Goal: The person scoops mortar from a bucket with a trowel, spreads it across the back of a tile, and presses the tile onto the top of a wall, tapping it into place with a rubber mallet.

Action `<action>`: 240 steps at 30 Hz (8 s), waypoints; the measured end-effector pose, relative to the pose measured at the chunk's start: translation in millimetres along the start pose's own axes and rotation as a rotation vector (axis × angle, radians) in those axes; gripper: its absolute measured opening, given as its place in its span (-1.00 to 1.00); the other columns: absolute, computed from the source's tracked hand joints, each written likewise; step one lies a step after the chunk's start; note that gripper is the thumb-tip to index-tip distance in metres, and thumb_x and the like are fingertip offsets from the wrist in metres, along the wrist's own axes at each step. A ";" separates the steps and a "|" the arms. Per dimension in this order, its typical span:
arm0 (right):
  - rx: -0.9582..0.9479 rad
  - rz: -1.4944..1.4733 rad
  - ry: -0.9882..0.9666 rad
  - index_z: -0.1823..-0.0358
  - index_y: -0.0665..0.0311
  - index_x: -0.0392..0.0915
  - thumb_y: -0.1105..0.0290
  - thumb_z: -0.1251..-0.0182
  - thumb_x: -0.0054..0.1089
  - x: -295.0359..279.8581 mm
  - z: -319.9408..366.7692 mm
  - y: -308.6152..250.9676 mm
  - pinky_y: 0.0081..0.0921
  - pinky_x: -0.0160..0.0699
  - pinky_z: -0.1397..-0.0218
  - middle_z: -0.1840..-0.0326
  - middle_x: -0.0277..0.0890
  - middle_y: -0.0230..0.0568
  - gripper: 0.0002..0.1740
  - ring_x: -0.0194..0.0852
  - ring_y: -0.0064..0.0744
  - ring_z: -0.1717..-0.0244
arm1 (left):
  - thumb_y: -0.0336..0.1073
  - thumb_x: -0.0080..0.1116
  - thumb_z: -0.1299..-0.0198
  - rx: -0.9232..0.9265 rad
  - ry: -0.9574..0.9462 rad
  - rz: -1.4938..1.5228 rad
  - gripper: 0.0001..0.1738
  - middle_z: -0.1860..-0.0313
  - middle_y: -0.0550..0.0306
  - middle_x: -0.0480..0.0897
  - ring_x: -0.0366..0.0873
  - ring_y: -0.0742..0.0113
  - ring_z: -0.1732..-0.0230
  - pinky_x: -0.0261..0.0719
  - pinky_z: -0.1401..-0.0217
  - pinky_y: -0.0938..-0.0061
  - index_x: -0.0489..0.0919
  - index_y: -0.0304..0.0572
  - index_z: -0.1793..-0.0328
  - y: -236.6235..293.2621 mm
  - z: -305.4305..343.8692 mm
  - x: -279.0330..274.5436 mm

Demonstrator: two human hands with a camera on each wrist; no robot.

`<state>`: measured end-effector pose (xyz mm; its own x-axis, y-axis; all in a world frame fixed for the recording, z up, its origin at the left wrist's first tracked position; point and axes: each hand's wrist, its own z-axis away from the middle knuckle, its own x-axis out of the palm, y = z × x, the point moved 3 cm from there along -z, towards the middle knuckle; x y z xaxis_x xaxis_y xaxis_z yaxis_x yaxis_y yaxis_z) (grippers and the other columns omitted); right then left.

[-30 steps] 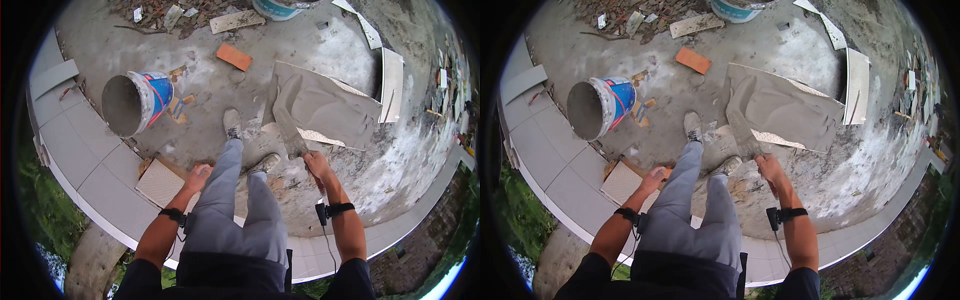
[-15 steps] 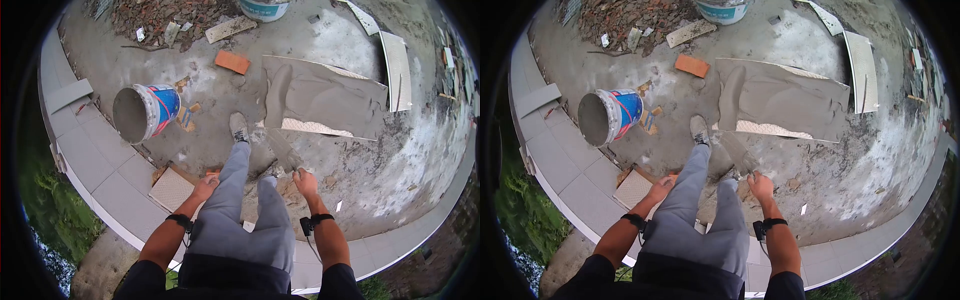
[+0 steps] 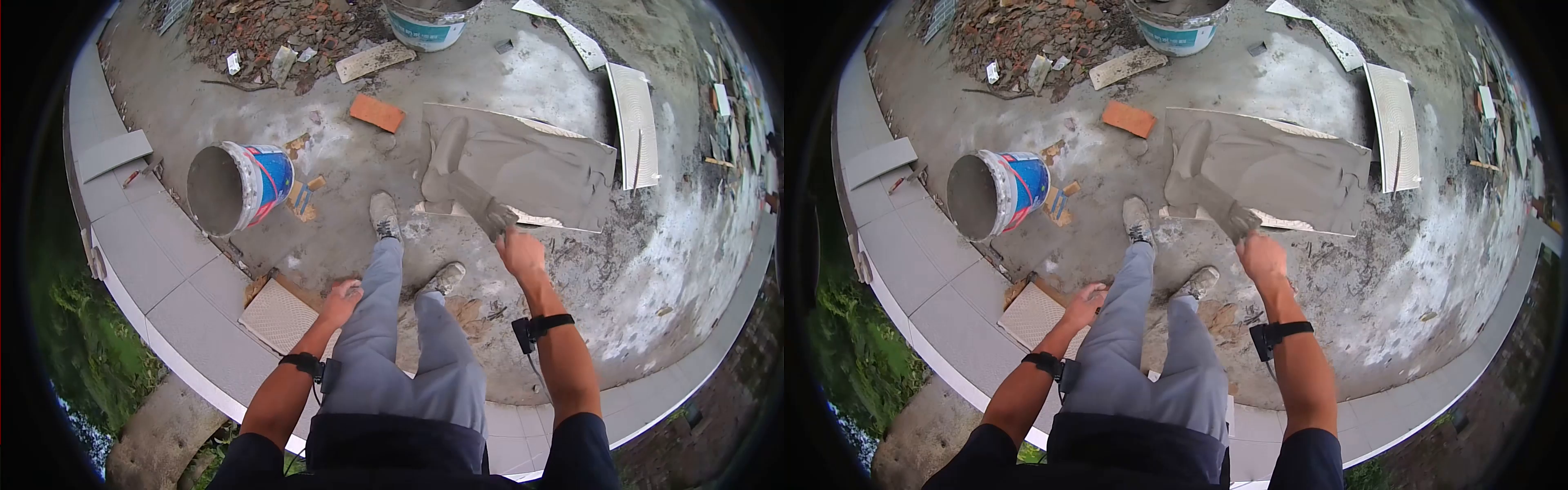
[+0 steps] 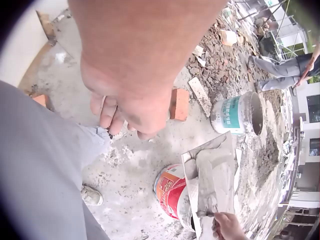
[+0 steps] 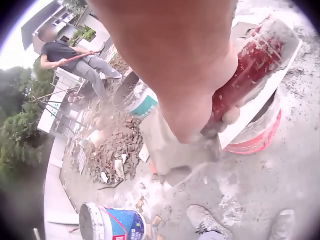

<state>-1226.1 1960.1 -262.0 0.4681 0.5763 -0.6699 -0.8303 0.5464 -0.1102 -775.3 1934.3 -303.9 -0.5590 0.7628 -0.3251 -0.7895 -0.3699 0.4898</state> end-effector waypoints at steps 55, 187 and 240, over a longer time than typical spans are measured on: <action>0.307 -0.458 0.202 0.21 0.44 0.55 -0.01 -0.41 0.07 0.2 -36.0 116.5 0.06 0.51 0.02 0.17 0.58 0.39 -0.47 0.54 0.39 0.05 | -0.20 0.21 -0.30 0.025 -0.134 -0.139 -0.63 -0.02 -0.05 0.70 0.62 0.21 -0.07 0.50 -0.19 0.39 0.59 -0.26 -0.14 57.1 -83.8 -58.8; -0.053 -0.783 0.239 -0.19 0.44 0.42 0.08 -0.47 0.03 188.5 -11.7 68.7 -0.02 0.44 -0.18 -0.05 0.52 0.41 -0.47 0.43 0.38 -0.18 | -0.11 0.21 -0.32 -0.117 -0.082 0.042 -0.54 -0.04 -0.12 0.70 0.68 0.06 -0.08 0.57 -0.16 0.35 0.55 -0.25 -0.22 -128.0 100.2 189.5; -0.177 0.022 0.281 0.08 0.34 0.41 -0.01 -0.42 0.11 94.8 7.9 -1.9 0.03 0.64 0.17 0.34 0.67 0.15 -0.52 0.68 0.18 0.28 | -0.19 0.20 -0.32 -0.294 0.015 0.347 -0.52 -0.03 -0.01 0.68 0.60 0.28 -0.07 0.52 -0.15 0.39 0.53 -0.34 -0.27 -193.4 127.1 176.4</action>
<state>-1177.8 2018.5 -319.5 0.3679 0.3829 -0.8474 -0.8905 0.4073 -0.2026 -689.1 2207.7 -353.1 -0.8052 0.5599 -0.1952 -0.5919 -0.7390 0.3217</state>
